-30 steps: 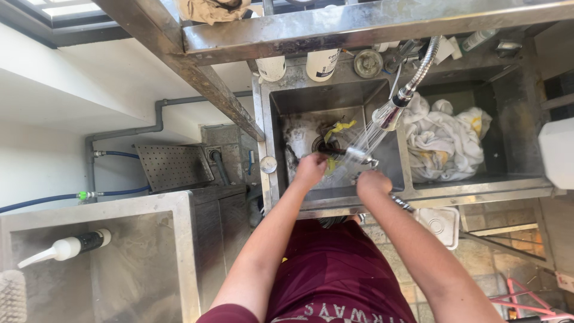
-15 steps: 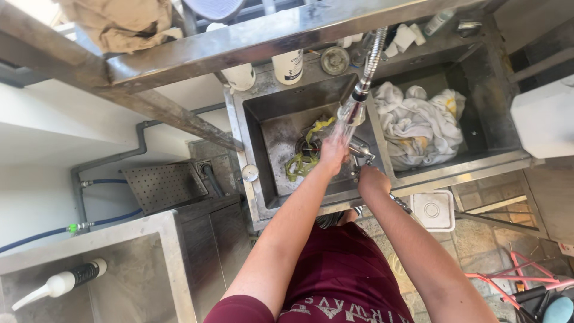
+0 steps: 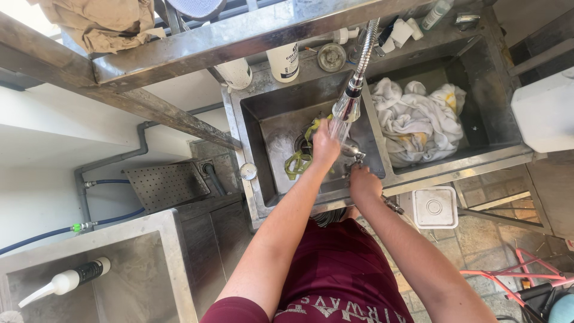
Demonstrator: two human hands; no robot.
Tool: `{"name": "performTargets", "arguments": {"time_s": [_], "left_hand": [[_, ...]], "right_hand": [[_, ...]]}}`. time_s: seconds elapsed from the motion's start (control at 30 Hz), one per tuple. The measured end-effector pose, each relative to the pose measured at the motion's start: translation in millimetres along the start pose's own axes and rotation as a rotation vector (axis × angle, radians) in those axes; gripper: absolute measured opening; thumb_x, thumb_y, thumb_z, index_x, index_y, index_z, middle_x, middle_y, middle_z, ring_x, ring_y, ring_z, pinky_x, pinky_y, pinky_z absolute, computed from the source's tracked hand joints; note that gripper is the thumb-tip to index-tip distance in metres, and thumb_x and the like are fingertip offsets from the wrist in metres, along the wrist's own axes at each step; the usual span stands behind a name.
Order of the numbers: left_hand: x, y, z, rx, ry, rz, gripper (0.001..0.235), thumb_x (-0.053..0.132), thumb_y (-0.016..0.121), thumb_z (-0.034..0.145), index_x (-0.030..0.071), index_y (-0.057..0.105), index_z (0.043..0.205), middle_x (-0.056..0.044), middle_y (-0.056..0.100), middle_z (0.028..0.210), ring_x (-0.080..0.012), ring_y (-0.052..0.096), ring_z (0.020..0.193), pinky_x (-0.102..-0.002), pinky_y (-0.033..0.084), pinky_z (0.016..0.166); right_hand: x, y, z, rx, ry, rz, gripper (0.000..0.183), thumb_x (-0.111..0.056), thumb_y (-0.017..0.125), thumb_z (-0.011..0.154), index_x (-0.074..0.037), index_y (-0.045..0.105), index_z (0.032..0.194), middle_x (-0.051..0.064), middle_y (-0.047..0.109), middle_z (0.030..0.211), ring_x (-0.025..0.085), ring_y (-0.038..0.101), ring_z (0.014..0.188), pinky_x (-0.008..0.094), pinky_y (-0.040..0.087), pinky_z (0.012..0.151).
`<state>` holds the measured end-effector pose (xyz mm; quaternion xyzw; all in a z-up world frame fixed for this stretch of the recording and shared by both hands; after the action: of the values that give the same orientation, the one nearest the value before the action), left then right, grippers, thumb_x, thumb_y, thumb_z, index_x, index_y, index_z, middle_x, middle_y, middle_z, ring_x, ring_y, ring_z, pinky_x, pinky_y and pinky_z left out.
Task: The person rinses a metal paint sprayer cup and its nozzle under running water in a stainless steel sink. They repeatedly flush the cup, rotate the nozzle, and rinse their hands to remove residue.
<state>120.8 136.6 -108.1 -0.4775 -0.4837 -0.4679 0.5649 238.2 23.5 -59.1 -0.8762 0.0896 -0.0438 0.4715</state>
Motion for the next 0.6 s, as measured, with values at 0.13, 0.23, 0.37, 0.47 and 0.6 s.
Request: {"name": "performTargets", "arguments": {"time_s": [0.13,0.23,0.37,0.47,0.6], "left_hand": [[48.4,-17.7,-11.7,-0.164,0.506,0.541,0.027,0.037,0.075,0.088,0.017,0.071,0.106,-0.014,0.066,0.119,-0.0423,0.064,0.106,-0.049,0.052,0.096],[29.8,-28.6,-3.2,-0.595,0.02,0.544,0.047,0.045,0.072,0.085,0.009,0.071,0.116,-0.021,0.065,0.112,-0.0415,0.067,0.098,-0.048,0.055,0.086],[21.2,-41.8,10.3,-0.469,-0.473,0.441,0.06,0.062,0.066,0.092,0.008,0.069,0.119,-0.014,0.072,0.093,-0.0313,0.069,0.09,-0.04,0.054,0.076],[22.4,-24.7,3.8,-0.483,-0.672,0.184,0.062,0.064,0.056,0.094,0.008,0.071,0.118,-0.01,0.067,0.08,-0.0241,0.065,0.073,-0.036,0.051,0.059],[31.7,-12.4,-2.0,-0.397,-0.645,-0.174,0.06,0.058,0.046,0.101,0.008,0.073,0.117,-0.004,0.068,0.088,-0.0138,0.063,0.074,-0.029,0.053,0.059]], "right_hand": [[-22.9,-3.3,-13.3,0.039,-0.088,-0.007,0.041,-0.005,0.064,0.092,-0.003,0.053,0.132,0.022,0.06,0.129,0.039,0.072,0.103,0.044,0.061,0.079],[-32.9,-9.6,-23.1,0.049,-0.156,0.039,0.044,-0.003,0.066,0.088,-0.004,0.054,0.13,0.021,0.061,0.127,0.04,0.072,0.1,0.046,0.061,0.08],[-30.5,-18.0,-29.9,0.078,-0.194,0.094,0.051,-0.008,0.073,0.08,-0.006,0.054,0.128,0.02,0.063,0.121,0.04,0.071,0.098,0.047,0.059,0.081],[-23.3,-25.2,-34.5,0.189,-0.246,0.268,0.04,-0.014,0.073,0.083,-0.005,0.057,0.12,0.02,0.067,0.111,0.041,0.07,0.093,0.049,0.056,0.079],[-4.7,-41.8,-46.5,0.387,-0.388,0.639,0.029,-0.013,0.071,0.085,-0.002,0.063,0.111,0.024,0.07,0.093,0.042,0.068,0.087,0.048,0.053,0.073]]}}
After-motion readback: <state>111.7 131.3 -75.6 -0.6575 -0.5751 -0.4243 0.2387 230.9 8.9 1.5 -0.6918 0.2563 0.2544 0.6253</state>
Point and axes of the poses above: each hand's wrist, its own z-axis towards the middle knuckle, its own y-axis out of the palm, x = y × z, the point moved 6 cm from there along z, towards the middle knuckle
